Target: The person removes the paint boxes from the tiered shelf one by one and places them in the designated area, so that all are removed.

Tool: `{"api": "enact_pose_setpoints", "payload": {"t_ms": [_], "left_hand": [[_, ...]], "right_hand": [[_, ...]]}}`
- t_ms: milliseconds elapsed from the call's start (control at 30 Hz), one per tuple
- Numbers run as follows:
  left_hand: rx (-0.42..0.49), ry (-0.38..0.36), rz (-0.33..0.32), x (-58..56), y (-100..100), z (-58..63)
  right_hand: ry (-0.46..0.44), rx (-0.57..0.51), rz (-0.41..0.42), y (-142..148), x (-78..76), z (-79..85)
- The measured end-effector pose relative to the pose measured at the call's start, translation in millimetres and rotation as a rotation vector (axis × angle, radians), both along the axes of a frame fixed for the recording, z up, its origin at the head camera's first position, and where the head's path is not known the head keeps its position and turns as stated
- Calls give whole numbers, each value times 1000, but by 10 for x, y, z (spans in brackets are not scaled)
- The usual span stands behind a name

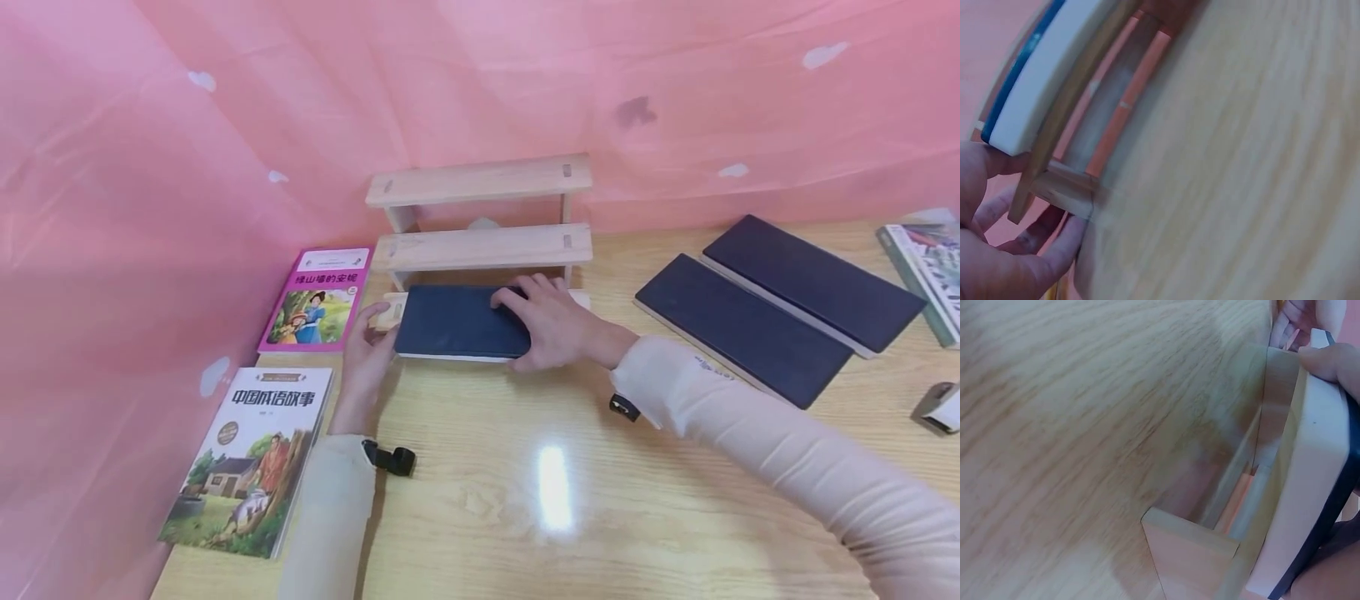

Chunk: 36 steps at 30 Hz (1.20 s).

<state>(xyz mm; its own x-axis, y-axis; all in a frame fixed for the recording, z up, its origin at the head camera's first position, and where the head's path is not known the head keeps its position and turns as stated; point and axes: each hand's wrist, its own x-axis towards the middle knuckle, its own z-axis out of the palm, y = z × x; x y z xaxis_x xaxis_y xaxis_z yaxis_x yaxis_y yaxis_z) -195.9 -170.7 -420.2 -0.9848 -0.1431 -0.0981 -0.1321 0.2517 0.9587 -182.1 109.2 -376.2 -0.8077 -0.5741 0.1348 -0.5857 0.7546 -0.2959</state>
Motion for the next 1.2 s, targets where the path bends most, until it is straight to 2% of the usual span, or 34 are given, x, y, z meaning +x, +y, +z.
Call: {"api": "enact_pose_setpoints", "payload": {"t_ms": [67,233,433,700,767,967,1200], "left_hand": [[-15,-17,3,-27,27,10],[-53,-6,10,-72,76,-20],[-86,18,8,-75,106,-42],[-123,-4,-5,-49,62,-47],[-107,4,-9,-37,53,-44],[-85,11,-15,11,18,-24],[-74,32,-31,26,8,-16]], "right_hand": [[3,8,-1,17,-6,11],[12,0,-9,54,-4,13],[30,-60,-2,122,88,28],[40,-170,-30,262,339,118],[45,-180,-50,322,406,146],[132,-192,-92,528,614,193],[174,-207,-170,804,930,217]]}}
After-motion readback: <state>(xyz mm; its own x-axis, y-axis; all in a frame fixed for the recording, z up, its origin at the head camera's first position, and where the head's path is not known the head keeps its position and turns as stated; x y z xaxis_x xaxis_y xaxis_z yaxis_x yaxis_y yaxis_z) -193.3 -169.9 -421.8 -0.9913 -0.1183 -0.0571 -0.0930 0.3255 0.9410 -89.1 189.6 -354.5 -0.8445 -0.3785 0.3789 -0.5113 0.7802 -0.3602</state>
